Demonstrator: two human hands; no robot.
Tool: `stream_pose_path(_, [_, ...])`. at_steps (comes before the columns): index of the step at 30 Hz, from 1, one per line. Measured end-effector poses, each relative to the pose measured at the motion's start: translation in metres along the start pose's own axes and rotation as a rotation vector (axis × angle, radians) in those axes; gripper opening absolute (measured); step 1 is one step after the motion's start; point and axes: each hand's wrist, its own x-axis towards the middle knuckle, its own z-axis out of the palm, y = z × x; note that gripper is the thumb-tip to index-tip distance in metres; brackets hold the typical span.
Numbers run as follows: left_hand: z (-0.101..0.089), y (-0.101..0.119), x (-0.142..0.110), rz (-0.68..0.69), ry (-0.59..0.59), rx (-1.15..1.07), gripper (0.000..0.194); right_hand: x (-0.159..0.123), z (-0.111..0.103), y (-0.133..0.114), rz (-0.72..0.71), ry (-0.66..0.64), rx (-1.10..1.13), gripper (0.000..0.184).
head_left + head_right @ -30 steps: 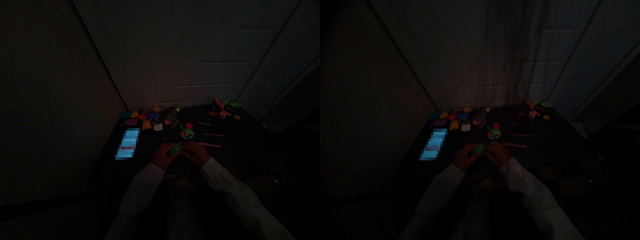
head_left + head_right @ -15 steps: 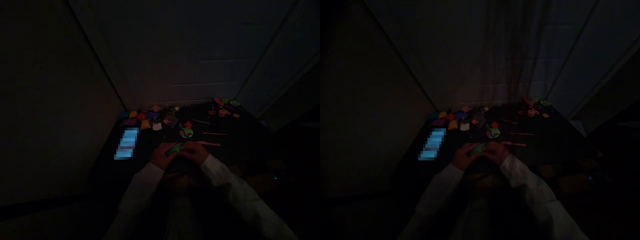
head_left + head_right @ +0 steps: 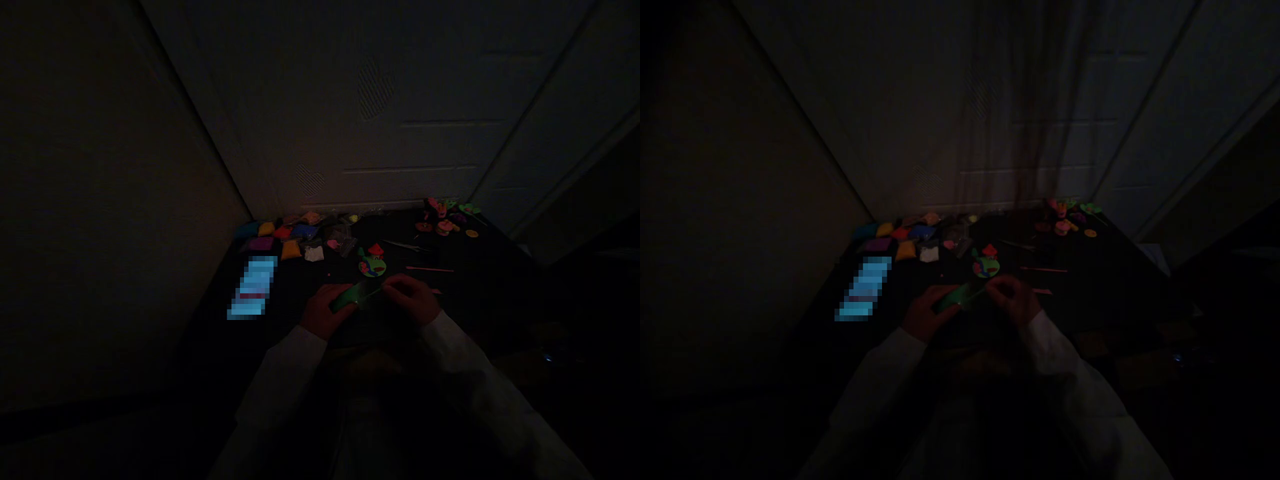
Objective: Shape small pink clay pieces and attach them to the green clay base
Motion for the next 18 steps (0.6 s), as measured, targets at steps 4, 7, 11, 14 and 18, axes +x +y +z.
stream_pose_path(4, [0.0,-0.001,0.0,0.013,-0.007,0.002,0.038,-0.002,0.011,-0.004,-0.047,-0.107,0.012,0.028])
stream_pose_path(7, [0.001,-0.002,0.0,0.023,-0.01,0.004,0.038,-0.001,0.017,-0.009,-0.119,-0.174,-0.108,0.028])
stream_pose_path(11, [0.002,-0.002,0.001,0.05,-0.014,0.023,0.036,0.002,0.018,-0.013,-0.167,-0.246,-0.227,0.018])
stream_pose_path(14, [0.002,-0.002,0.0,0.049,-0.017,0.025,0.037,0.006,0.01,-0.014,-0.155,-0.254,-0.234,0.015])
stream_pose_path(18, [0.002,0.0,-0.001,-0.021,0.0,0.026,0.037,0.012,-0.012,-0.008,0.091,0.015,0.181,0.021])
